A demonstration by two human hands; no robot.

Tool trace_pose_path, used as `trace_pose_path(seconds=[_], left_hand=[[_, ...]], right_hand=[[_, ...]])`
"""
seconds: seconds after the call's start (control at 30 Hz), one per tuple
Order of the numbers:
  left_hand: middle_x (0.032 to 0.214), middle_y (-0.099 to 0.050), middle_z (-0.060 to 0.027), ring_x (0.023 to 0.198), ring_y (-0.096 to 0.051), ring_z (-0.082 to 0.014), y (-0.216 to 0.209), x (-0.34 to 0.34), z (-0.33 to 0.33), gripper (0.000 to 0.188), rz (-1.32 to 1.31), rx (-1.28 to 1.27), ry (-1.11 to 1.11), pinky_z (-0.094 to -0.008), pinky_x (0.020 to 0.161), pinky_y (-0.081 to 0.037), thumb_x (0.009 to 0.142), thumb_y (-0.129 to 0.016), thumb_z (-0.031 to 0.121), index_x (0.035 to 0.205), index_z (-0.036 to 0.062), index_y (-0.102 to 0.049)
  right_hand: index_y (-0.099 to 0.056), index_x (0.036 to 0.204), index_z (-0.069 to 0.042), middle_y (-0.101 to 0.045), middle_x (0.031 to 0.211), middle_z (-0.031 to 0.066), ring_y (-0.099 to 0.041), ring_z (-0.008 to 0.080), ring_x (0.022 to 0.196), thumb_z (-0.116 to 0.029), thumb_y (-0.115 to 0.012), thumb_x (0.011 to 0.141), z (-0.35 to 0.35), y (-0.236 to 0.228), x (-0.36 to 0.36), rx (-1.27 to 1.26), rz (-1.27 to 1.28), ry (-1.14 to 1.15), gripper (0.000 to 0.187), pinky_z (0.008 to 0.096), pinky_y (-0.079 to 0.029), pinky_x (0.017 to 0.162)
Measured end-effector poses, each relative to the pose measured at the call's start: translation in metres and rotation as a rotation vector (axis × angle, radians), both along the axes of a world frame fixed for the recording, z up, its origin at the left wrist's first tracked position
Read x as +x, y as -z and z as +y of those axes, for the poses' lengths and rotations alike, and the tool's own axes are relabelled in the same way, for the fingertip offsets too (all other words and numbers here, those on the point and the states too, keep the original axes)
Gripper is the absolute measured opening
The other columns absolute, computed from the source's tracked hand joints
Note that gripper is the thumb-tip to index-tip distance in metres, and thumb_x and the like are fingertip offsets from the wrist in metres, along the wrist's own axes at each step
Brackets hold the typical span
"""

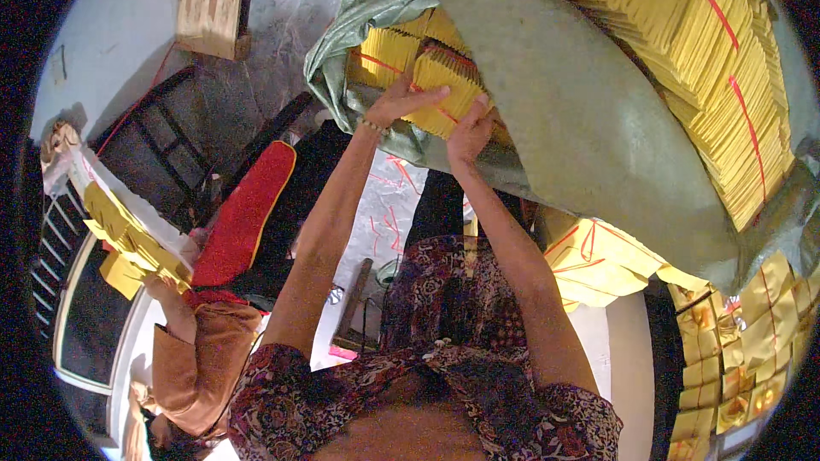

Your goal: Packing bundles of yellow paper tied with red string into large woven sacks.

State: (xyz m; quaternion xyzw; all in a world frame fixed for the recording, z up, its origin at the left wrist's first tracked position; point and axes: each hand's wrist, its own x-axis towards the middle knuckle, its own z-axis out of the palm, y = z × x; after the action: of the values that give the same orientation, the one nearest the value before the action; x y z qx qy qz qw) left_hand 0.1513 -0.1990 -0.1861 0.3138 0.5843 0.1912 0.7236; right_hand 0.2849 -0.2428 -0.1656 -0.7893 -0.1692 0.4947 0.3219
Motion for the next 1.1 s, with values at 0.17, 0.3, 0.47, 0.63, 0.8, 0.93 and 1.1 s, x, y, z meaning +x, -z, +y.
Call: trace_pose_path(seconds=[0.17,0.3,0.47,0.63,0.8,0.93,1.1], left_hand=[[0.131,-0.044,-0.0125,0.121,-0.042,-0.0218,-0.011,0.016,0.001,0.107,0.02,0.048,0.049,-0.0313,0.102,-0.032,0.062,-0.079,0.046,0.139,-0.0012,-0.021],[0.129,-0.046,-0.0119,0.12,-0.043,-0.0211,-0.007,0.014,-0.003,0.109,0.061,0.125,-0.02,-0.0308,0.101,-0.033,0.06,-0.081,0.045,0.139,-0.0006,-0.021],[0.129,-0.046,-0.0126,0.119,-0.044,-0.0212,-0.001,0.014,0.001,0.108,-0.054,-0.002,-0.11,-0.0308,0.1,-0.034,0.059,-0.081,0.044,0.138,-0.0023,-0.023],[0.124,-0.05,-0.0136,0.115,-0.047,-0.0217,0.009,0.014,0.0,0.103,0.149,-0.022,-0.153,-0.0301,0.097,-0.038,0.059,-0.081,0.045,0.133,-0.0045,-0.031],[0.11,-0.058,-0.0171,0.102,-0.057,-0.0247,0.005,0.01,0.002,0.101,0.332,0.111,-0.185,-0.0318,0.086,-0.045,0.058,-0.078,0.054,0.128,-0.0065,-0.037],[0.097,-0.062,-0.0223,0.091,-0.062,-0.0307,0.012,0.011,-0.002,0.093,0.464,0.277,-0.119,-0.0374,0.076,-0.049,0.058,-0.076,0.056,0.119,-0.0079,-0.044],[0.08,-0.062,-0.0256,0.077,-0.063,-0.0372,0.014,0.007,-0.005,0.091,0.729,0.302,0.07,-0.0421,0.067,-0.05,0.061,-0.069,0.064,0.114,-0.0076,-0.048]], right_hand=[[-0.051,0.109,0.01,-0.058,0.105,0.0231,-0.057,0.0323,0.093,-0.054,-0.034,0.092,-0.004,-0.004,0.015,0.054,-0.037,0.134,0.068,0.0375,-0.045,0.081],[-0.041,0.121,0.009,-0.05,0.119,0.0187,-0.051,0.0253,0.104,-0.056,-0.035,0.091,-0.005,-0.005,0.017,0.01,0.121,0.073,0.072,0.0325,-0.039,0.09],[-0.041,0.121,0.009,-0.049,0.12,0.0192,-0.049,0.0268,0.107,-0.057,-0.033,0.091,0.0,-0.003,0.011,0.049,0.086,0.064,0.073,0.0327,-0.038,0.092],[-0.042,0.121,0.009,-0.049,0.121,0.0239,-0.049,0.0333,0.109,-0.058,-0.031,0.09,0.004,0.014,0.008,-0.041,-0.138,-0.072,0.075,0.0372,-0.039,0.091],[-0.045,0.118,0.007,-0.054,0.112,0.0283,-0.053,0.0398,0.103,-0.055,-0.032,0.091,0.03,-0.007,-0.008,-0.126,-0.233,-0.191,0.069,0.0409,-0.041,0.087],[-0.049,0.113,0.006,-0.055,0.107,0.0299,-0.052,0.0437,0.099,-0.049,-0.034,0.092,0.023,0.001,-0.007,-0.014,-0.305,-0.197,0.061,0.0433,-0.042,0.084],[-0.049,0.112,0.006,-0.056,0.105,0.0288,-0.053,0.0432,0.099,-0.048,-0.034,0.093,0.027,0.0,-0.009,-0.046,-0.304,-0.322,0.06,0.0441,-0.041,0.083]])
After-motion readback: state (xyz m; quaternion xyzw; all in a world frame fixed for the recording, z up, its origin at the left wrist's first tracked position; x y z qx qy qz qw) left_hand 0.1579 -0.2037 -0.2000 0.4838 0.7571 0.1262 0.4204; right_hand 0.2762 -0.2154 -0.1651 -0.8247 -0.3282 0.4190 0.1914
